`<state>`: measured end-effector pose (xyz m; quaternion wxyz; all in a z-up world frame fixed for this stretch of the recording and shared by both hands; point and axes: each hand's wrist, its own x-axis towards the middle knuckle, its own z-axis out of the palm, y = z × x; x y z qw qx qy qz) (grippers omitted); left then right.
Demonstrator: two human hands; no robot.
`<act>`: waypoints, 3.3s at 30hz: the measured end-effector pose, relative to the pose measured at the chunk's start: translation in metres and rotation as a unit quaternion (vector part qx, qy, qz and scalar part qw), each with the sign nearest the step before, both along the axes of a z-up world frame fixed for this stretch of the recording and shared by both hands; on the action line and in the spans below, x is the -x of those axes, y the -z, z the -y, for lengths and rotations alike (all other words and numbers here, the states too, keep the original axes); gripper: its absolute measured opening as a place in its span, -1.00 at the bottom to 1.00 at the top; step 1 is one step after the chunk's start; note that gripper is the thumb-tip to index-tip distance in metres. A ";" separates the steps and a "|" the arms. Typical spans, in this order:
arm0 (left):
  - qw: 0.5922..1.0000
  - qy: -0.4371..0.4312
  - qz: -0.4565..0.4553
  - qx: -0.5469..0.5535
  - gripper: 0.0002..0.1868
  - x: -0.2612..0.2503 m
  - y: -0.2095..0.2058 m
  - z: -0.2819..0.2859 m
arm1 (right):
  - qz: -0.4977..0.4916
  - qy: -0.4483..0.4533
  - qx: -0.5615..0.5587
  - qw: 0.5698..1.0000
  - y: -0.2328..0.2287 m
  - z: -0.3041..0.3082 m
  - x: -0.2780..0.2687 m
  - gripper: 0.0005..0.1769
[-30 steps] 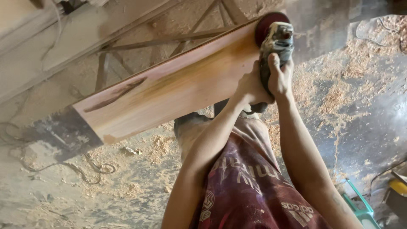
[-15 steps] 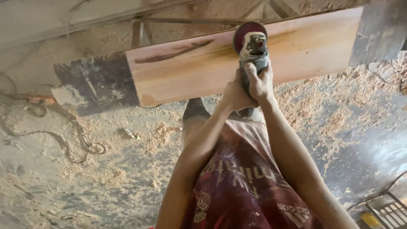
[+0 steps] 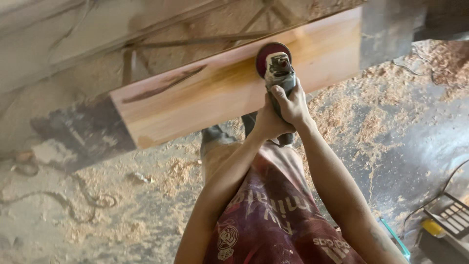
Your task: The person sands the surface and edges of wooden boards using a power sander, occasionally picking up and turning the boards by hand to work on different sides.
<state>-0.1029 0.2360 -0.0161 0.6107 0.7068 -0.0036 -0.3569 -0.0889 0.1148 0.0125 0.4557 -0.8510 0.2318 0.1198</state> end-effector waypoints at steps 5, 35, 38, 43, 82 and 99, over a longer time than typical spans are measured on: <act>0.996 0.083 -0.023 0.012 0.23 -0.022 -0.002 0.082 | 0.035 0.061 -0.008 0.997 0.001 0.084 0.000 -0.34; 0.993 -0.001 0.080 0.084 0.05 0.012 0.011 0.161 | -0.039 -0.006 -0.076 0.996 0.001 0.159 0.003 -0.11; 0.996 0.074 0.024 0.035 0.12 -0.021 0.010 0.196 | 0.000 0.024 -0.059 0.998 0.006 0.200 -0.009 -0.22; 0.981 0.183 -0.049 -0.038 0.16 -0.063 -0.003 0.242 | 0.036 0.158 -0.142 0.976 0.015 0.241 -0.019 -0.44; 0.975 -0.197 0.050 0.088 0.27 0.060 0.014 -0.141 | -0.063 -0.140 -0.048 0.987 0.018 -0.154 0.013 -0.03; 0.992 0.120 0.009 -0.038 0.34 0.003 0.005 0.066 | 0.073 0.049 -0.086 0.992 0.013 0.069 0.028 -0.38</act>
